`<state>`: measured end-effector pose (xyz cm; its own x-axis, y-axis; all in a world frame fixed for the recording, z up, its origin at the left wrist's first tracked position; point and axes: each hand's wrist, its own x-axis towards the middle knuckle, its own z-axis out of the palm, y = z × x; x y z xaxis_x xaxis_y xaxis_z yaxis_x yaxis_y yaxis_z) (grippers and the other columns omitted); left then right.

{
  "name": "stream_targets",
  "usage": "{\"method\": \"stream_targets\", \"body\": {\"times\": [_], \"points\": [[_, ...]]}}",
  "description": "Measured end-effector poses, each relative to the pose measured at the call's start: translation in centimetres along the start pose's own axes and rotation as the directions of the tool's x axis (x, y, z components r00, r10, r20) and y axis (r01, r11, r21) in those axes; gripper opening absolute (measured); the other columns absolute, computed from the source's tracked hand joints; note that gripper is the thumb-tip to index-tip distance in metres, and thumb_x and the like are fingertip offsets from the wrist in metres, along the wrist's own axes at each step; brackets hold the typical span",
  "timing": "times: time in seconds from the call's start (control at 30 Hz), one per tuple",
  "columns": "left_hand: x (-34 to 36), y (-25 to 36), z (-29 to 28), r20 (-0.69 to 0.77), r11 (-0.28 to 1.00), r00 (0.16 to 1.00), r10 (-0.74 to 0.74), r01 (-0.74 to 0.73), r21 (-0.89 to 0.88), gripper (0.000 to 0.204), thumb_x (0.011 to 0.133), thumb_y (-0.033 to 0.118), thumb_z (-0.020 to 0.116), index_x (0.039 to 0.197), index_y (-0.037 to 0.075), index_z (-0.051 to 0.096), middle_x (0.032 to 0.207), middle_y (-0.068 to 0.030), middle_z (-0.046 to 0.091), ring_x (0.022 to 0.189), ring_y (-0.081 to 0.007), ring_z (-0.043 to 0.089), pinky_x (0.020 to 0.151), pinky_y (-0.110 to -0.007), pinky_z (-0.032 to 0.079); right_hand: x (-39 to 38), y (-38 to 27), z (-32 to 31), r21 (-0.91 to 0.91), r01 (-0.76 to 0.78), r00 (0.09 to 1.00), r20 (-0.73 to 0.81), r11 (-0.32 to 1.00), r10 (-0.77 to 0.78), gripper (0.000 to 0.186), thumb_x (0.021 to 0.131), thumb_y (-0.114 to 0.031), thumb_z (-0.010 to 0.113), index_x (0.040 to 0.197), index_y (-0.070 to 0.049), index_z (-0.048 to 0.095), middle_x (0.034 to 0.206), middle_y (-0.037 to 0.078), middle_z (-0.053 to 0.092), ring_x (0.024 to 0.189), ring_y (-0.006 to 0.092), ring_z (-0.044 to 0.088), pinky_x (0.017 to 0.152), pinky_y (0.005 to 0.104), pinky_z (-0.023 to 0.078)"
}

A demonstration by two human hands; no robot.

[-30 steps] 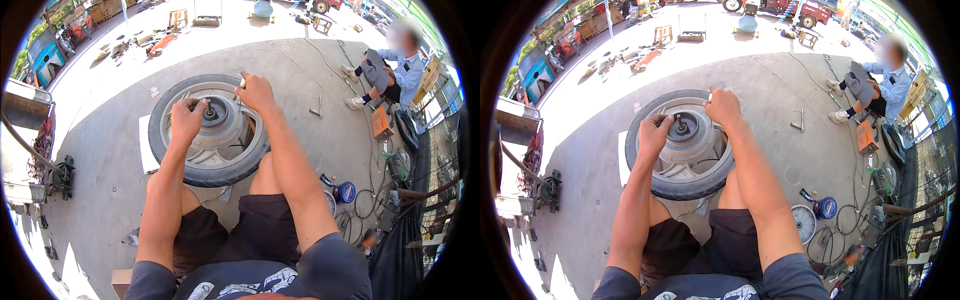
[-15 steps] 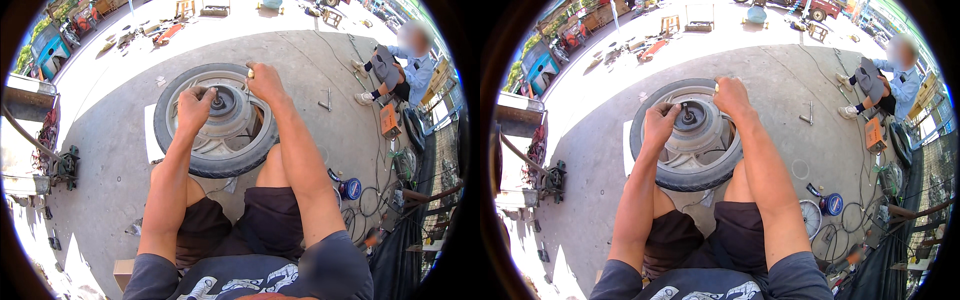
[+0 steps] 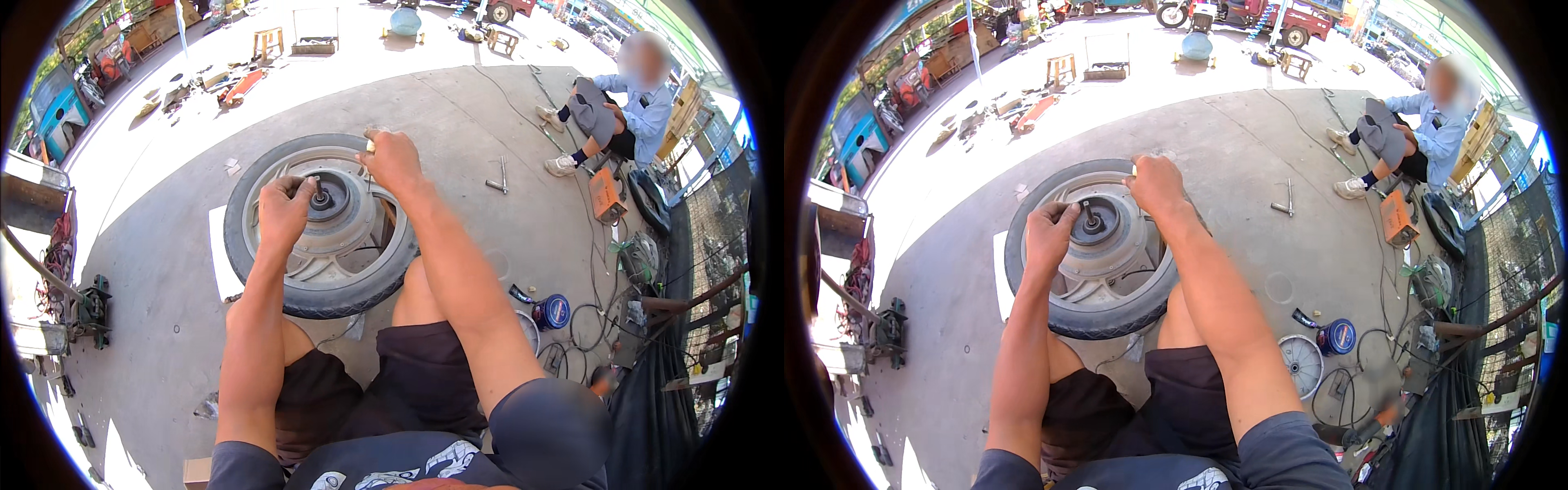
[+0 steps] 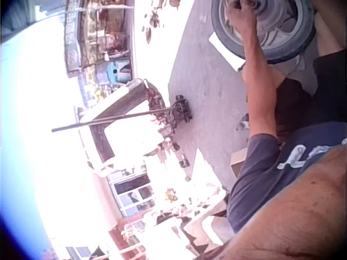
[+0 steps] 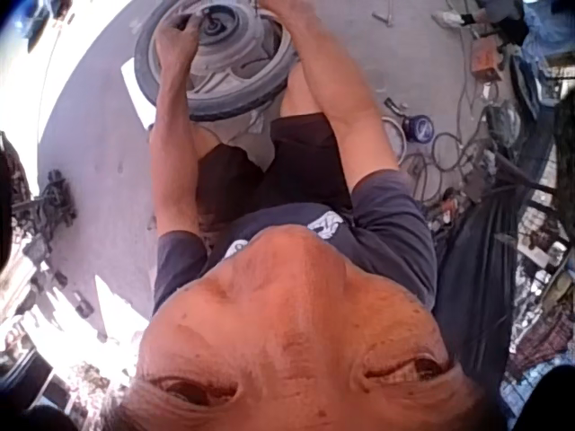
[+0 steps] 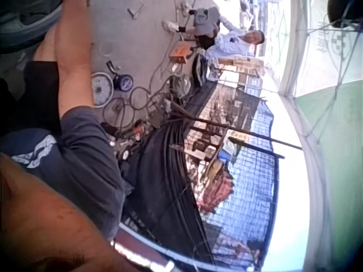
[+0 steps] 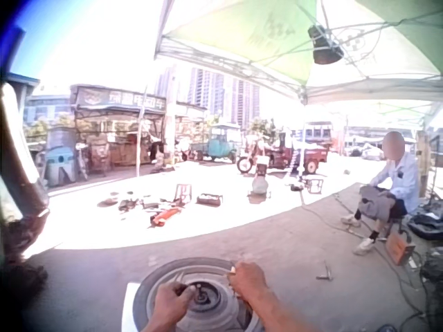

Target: The person is repairing a tire by applying a substance to the rim and manipulating the tire with a tool. The person is sitting on the ground while working.

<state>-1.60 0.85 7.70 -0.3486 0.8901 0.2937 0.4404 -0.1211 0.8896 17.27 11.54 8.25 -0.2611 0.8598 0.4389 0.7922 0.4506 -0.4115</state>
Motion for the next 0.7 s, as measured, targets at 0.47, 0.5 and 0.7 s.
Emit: {"method": "stream_targets", "body": {"times": [0.47,0.5,0.7], "points": [[0.4,-0.3,-0.3,0.05,1.0,0.999,-0.017,0.018,-0.024,0.031,0.091,0.022,0.07,0.096,-0.008,0.072,0.079,-0.0112,0.071,0.073,-0.0138,0.062,0.071,-0.03,0.049,0.2,0.1,-0.1,-0.131,-0.02,0.997,0.066,0.991,0.029,0.022,0.084,-0.022,0.072,0.095,-0.004,0.07,0.093,0.019,0.072,0.097,0.0344,0.069,0.085,0.045,0.055],[0.3,-0.3,-0.3,0.05,1.0,0.998,-0.024,0.024,-0.016,0.032,0.092,0.023,0.069,0.097,-0.009,0.072,0.08,-0.011,0.071,0.074,-0.0135,0.062,0.072,-0.03,0.049,0.3,-0.1,-0.2,-0.153,-0.021,0.996,0.081,0.988,0.033,0.02,0.084,-0.021,0.071,0.094,-0.004,0.071,0.093,0.019,0.072,0.097,0.034,0.069,0.085,0.0446,0.055],[0.2,-0.1,-0.2,0.036,0.999,0.999,-0.037,0.039,-0.035,0.03,0.091,0.022,0.07,0.097,-0.008,0.073,0.081,-0.0118,0.072,0.074,-0.0143,0.063,0.073,-0.031,0.049,1.1,-0.6,-0.7,-0.266,0.131,0.974,0.215,0.955,-0.074,0.014,0.077,-0.01,0.068,0.088,-0.005,0.075,0.093,0.016,0.074,0.096,0.033,0.07,0.084,0.0435,0.056]]}}
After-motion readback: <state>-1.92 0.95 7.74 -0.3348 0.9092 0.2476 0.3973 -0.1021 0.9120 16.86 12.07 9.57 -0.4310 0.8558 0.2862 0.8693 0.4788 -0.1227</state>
